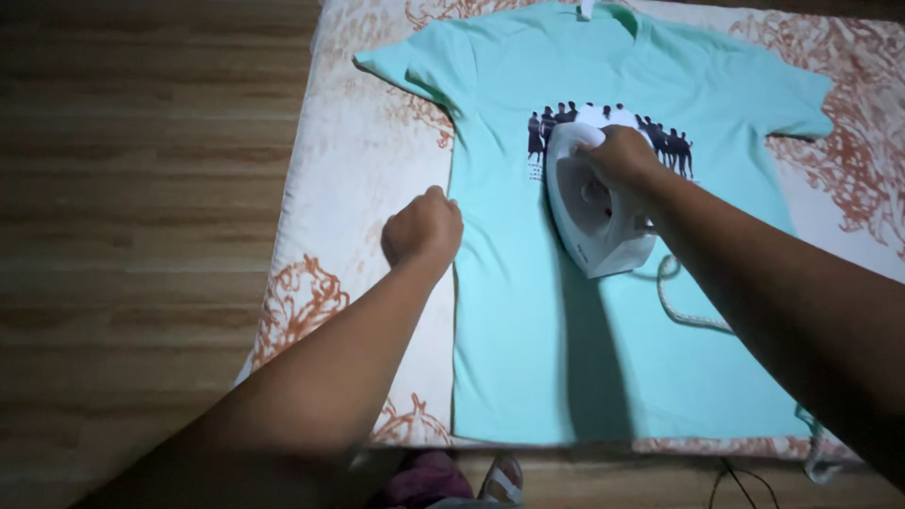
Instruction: The person irons a light blue t-shirt on a patterned bedsheet. They smooth the shirt, then use a white iron to press the sleeves, collar, and main body of the garment.
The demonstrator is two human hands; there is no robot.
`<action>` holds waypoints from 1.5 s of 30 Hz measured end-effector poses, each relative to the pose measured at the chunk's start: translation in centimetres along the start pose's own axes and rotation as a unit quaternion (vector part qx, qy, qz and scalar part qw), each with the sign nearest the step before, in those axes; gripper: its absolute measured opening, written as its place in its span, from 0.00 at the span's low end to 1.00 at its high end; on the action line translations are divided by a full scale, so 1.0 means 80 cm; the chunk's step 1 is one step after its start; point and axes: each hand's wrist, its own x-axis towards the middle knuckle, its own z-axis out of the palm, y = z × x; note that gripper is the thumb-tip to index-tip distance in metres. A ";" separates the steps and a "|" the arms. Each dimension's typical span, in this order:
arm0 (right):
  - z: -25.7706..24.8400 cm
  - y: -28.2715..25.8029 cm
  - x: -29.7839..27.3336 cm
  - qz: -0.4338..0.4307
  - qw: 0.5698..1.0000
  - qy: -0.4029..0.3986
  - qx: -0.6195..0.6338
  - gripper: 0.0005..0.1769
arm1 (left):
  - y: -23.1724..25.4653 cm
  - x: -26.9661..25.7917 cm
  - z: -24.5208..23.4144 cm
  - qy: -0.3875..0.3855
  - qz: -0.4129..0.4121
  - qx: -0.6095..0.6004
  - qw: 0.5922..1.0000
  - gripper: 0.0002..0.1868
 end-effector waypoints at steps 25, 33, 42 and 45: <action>0.028 -0.129 -0.039 -0.020 0.999 -0.013 0.033 0.31 | 0.043 0.265 -0.016 0.024 -0.046 -0.156 0.986 0.23; 0.032 -0.153 0.125 0.013 0.999 0.029 0.012 0.26 | 0.031 0.273 -0.012 0.003 -0.027 -0.176 0.984 0.26; 0.035 -0.117 0.095 -0.030 0.997 0.028 -0.070 0.27 | 0.022 0.308 0.011 -0.018 0.007 -0.158 0.987 0.31; 0.029 -0.123 0.020 0.071 0.996 -0.038 -0.047 0.28 | 0.020 0.311 0.016 -0.029 -0.003 -0.158 0.987 0.32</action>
